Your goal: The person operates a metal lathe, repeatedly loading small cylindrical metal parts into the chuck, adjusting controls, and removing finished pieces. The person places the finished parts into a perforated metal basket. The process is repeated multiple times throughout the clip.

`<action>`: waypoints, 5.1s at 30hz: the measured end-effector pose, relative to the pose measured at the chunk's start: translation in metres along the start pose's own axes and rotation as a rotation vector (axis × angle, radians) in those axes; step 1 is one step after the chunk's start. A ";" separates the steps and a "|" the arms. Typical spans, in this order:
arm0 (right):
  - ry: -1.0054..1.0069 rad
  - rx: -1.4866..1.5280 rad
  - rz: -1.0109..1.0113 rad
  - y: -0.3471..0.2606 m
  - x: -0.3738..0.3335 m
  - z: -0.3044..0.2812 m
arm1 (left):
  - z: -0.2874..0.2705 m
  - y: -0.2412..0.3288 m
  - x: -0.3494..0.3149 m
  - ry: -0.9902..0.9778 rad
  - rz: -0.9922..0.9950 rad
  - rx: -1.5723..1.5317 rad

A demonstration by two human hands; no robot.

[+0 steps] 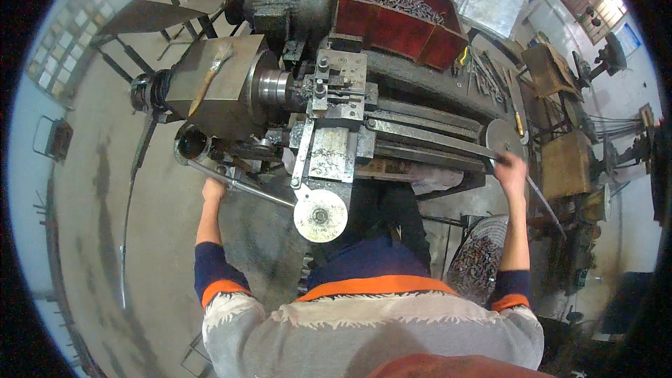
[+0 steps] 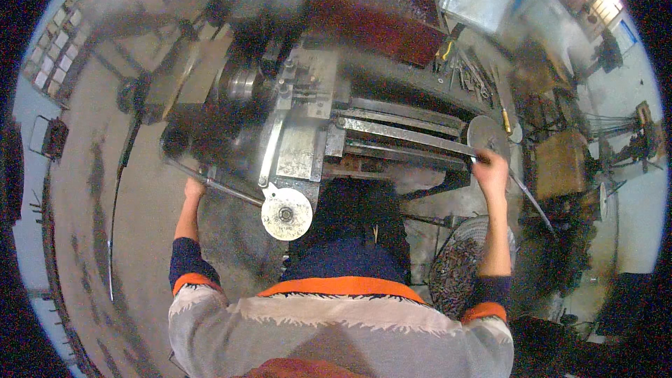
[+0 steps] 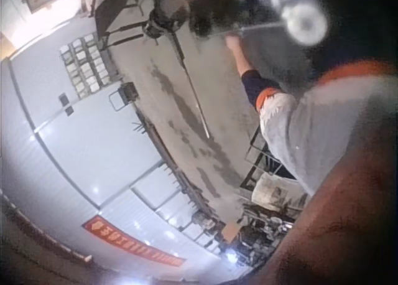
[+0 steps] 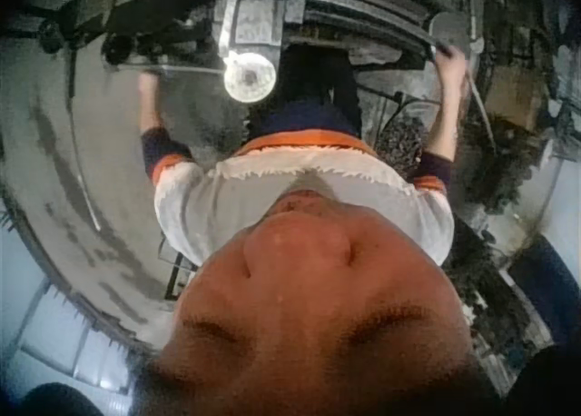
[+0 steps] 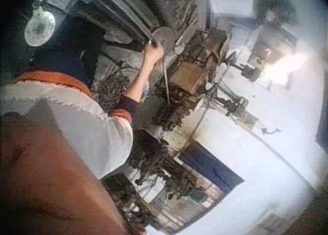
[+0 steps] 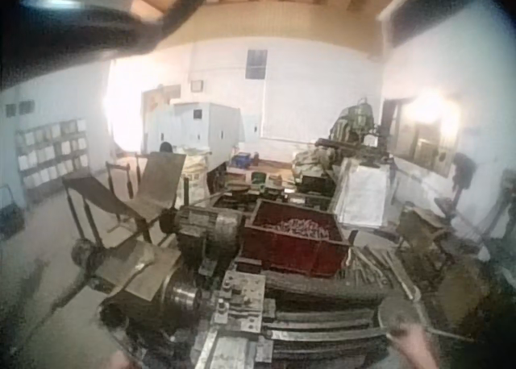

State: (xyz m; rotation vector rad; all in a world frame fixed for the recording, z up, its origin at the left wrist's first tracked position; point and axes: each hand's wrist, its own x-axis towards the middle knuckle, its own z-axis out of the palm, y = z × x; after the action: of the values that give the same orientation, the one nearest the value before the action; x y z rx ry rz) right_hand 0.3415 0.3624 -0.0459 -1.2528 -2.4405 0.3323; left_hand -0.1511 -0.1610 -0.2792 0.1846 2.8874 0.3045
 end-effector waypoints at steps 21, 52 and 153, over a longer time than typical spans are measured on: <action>-0.491 -0.205 -0.947 -0.408 0.057 0.116 | -0.171 -0.020 -0.192 0.573 -0.224 0.266; -0.265 0.977 -0.954 -0.201 -0.041 0.060 | -0.161 0.293 -0.230 -0.301 1.154 -1.068; -0.180 0.644 -1.100 -0.168 -0.030 0.025 | -0.179 0.332 -0.250 -0.149 1.156 -0.471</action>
State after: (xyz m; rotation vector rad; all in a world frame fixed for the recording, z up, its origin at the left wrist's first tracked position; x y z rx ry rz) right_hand 0.2247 0.2405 -0.0126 0.4168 -2.4303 0.7964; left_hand 0.0798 0.0902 0.0174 1.6534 2.1394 1.0498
